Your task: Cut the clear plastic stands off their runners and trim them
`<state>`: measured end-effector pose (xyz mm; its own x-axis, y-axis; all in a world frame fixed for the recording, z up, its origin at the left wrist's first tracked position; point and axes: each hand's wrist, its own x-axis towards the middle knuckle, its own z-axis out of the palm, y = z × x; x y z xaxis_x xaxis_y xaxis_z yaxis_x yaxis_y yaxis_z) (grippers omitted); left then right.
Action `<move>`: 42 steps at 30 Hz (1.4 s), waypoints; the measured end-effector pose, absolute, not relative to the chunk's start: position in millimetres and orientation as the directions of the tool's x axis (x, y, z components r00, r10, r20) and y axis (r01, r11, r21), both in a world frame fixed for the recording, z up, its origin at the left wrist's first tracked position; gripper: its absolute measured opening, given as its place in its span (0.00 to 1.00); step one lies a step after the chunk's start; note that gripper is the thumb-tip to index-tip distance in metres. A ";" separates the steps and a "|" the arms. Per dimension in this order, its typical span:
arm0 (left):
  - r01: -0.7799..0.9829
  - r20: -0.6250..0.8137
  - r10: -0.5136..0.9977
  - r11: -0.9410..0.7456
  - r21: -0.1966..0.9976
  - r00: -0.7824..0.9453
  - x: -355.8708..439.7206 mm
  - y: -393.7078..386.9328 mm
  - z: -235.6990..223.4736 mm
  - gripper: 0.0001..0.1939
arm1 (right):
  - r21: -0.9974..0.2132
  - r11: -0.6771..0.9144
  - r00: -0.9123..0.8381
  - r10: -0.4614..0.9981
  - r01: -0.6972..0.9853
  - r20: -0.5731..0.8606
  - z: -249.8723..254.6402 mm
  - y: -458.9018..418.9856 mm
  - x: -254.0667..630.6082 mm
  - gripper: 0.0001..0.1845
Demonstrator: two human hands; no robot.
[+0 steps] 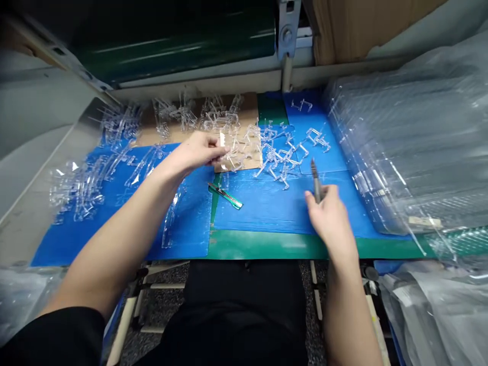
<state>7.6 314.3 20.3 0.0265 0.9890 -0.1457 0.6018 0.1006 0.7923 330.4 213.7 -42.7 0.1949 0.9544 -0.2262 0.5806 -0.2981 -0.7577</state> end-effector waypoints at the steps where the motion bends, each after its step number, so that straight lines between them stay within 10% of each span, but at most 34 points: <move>1: 0.546 -0.123 0.992 0.093 0.832 0.019 -1.3 299.8 20.8 0.20 | -0.666 -0.328 0.292 0.941 0.670 -0.170 -44.7 214.0 338.5 0.28; 7: -0.079 -0.242 0.967 0.248 0.966 0.079 -32.7 176.6 18.0 0.23 | -0.320 -0.325 0.384 0.912 0.890 0.144 -41.0 208.6 320.8 0.36; 12: -0.226 -0.157 0.984 0.173 0.959 0.087 -41.7 108.5 7.8 0.24 | -0.224 0.227 -0.162 0.948 0.948 0.275 -29.2 191.6 224.7 0.25; 16: -0.146 -0.027 1.000 0.027 0.989 -0.003 -50.5 85.6 -3.6 0.19 | -0.239 0.476 -0.470 0.879 0.846 0.087 -40.6 185.6 137.0 0.19; 27: 0.305 0.285 0.959 -0.269 0.913 -0.006 -61.5 44.6 -12.8 0.10 | -0.596 0.362 -0.538 0.830 0.717 -0.143 -19.1 164.9 161.0 0.10; 34: 0.495 0.420 0.902 -0.412 0.765 0.102 -50.2 47.2 -16.4 0.10 | -0.864 0.185 -0.534 0.838 0.468 -0.110 3.4 120.0 194.4 0.17; 42: 0.543 0.495 0.852 -0.500 0.674 0.170 -37.3 55.3 -23.6 0.09 | -0.780 0.311 -0.501 0.866 0.543 -0.004 8.8 98.4 213.0 0.07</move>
